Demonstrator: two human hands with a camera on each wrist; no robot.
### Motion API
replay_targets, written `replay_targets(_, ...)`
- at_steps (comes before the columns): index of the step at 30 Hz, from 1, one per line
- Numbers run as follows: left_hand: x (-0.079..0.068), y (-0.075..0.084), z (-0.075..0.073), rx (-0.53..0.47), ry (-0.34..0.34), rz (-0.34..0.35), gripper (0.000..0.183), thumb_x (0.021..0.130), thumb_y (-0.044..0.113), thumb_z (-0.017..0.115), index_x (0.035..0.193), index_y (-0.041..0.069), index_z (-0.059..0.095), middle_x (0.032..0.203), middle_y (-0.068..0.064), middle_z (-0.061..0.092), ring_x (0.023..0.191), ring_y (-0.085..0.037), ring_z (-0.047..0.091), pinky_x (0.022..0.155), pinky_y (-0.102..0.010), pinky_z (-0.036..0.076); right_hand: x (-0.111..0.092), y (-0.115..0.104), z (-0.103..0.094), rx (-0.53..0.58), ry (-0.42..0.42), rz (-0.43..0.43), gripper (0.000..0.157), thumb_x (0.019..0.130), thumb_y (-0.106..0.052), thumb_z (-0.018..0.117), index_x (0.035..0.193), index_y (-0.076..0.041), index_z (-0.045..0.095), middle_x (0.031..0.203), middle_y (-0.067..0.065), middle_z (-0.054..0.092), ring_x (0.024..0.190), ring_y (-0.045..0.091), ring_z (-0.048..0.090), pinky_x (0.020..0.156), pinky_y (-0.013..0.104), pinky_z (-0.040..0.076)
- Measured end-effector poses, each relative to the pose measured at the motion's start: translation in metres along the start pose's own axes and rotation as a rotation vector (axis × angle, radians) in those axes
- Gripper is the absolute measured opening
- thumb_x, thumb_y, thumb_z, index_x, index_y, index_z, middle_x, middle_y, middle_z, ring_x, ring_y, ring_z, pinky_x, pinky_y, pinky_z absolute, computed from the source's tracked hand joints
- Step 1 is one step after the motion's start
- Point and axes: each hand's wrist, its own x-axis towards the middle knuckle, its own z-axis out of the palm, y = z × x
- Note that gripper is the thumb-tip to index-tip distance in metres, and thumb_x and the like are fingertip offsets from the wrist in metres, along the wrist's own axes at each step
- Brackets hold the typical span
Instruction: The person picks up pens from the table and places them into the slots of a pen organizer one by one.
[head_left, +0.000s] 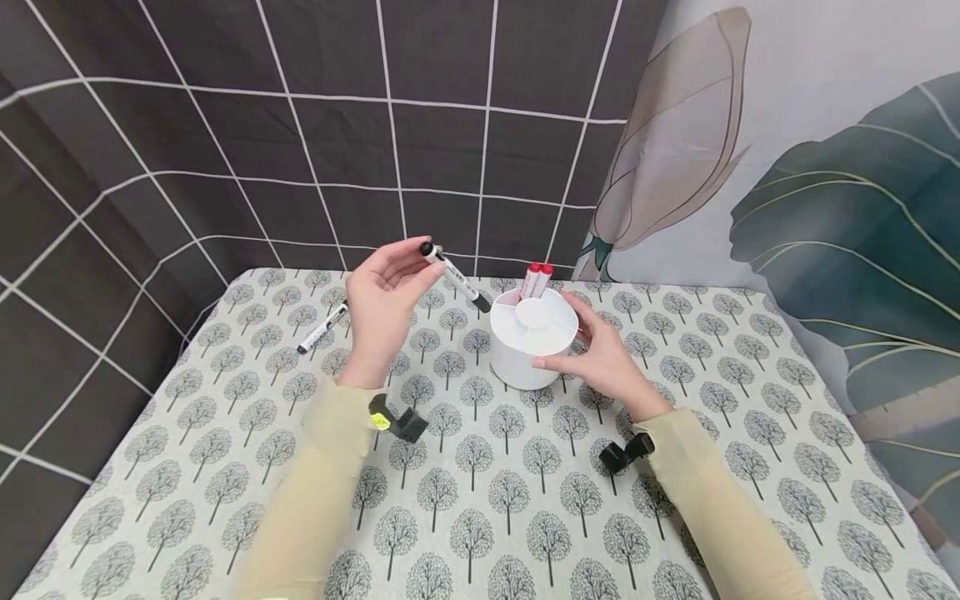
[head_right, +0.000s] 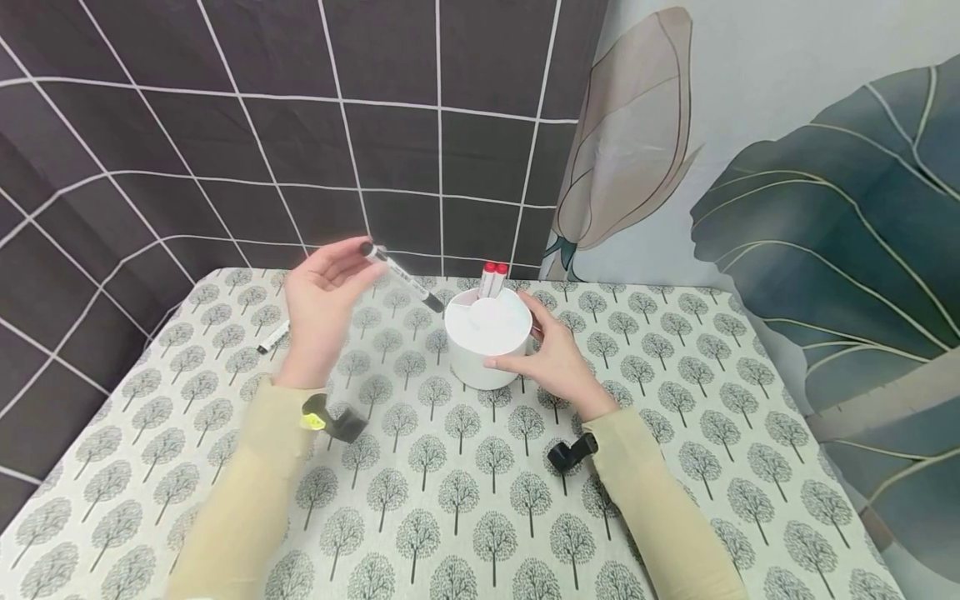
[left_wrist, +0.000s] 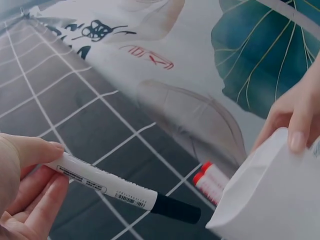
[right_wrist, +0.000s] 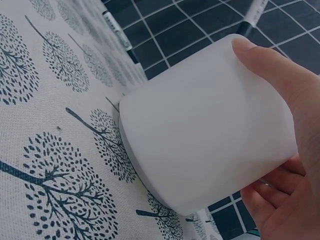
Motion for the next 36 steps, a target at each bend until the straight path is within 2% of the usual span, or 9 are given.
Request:
replay_targets(5,0.002,-0.004,0.013,0.012,-0.030,-0.015,0.031,0.075,-0.009,0.074,0.105,-0.008,0.065,0.097,-0.014,0.069,0.089,-0.021,0.065,0.084,-0.034,0.053,0.002,0.004,0.001,-0.010,0.003,0.007,0.108,0.059,-0.039,0.089,0.147,-0.018,0.029,0.143,-0.002,0.037,0.127,0.016,0.039,0.106,0.034,0.033)
replay_targets(13,0.000,-0.023,0.026,0.063,-0.090,-0.078,0.031,0.076,-0.008,0.073,0.106,-0.009,0.064,0.100,-0.016,0.068,0.090,-0.022,0.065,0.083,-0.032,0.053,-0.008,-0.027,-0.001,0.002,-0.014,0.012,0.103,0.065,-0.023,0.088,0.146,-0.007,0.027,0.145,0.013,0.034,0.129,0.027,0.037,0.107,0.041,0.031)
replay_targets(22,-0.006,-0.048,0.032,0.159,-0.138,-0.163,0.031,0.078,-0.004,0.073,0.109,-0.005,0.066,0.103,-0.017,0.067,0.091,-0.021,0.065,0.082,-0.027,0.053,-0.009,-0.032,-0.001,-0.010,-0.019,0.017,0.102,0.066,-0.021,0.087,0.146,-0.007,0.027,0.144,0.013,0.036,0.128,0.025,0.038,0.107,0.040,0.032)
replay_targets(29,-0.007,-0.059,0.030,0.087,-0.168,-0.202,0.043,0.078,-0.002,0.074,0.119,-0.004,0.061,0.115,-0.015,0.063,0.105,-0.025,0.060,0.090,-0.027,0.049,-0.009,-0.031,-0.001,0.005,-0.014,0.004,0.101,0.066,-0.022,0.087,0.146,-0.006,0.027,0.145,0.013,0.035,0.129,0.025,0.037,0.107,0.040,0.031)
replay_targets(36,0.001,-0.053,0.008,0.106,-0.125,-0.163,0.048,0.077,0.005,0.077,0.122,0.000,0.060,0.119,-0.013,0.061,0.107,-0.020,0.059,0.091,-0.026,0.048,-0.008,-0.031,-0.002,0.000,-0.019,0.011,0.102,0.065,-0.020,0.088,0.146,-0.005,0.027,0.144,0.014,0.035,0.129,0.028,0.036,0.107,0.042,0.031)
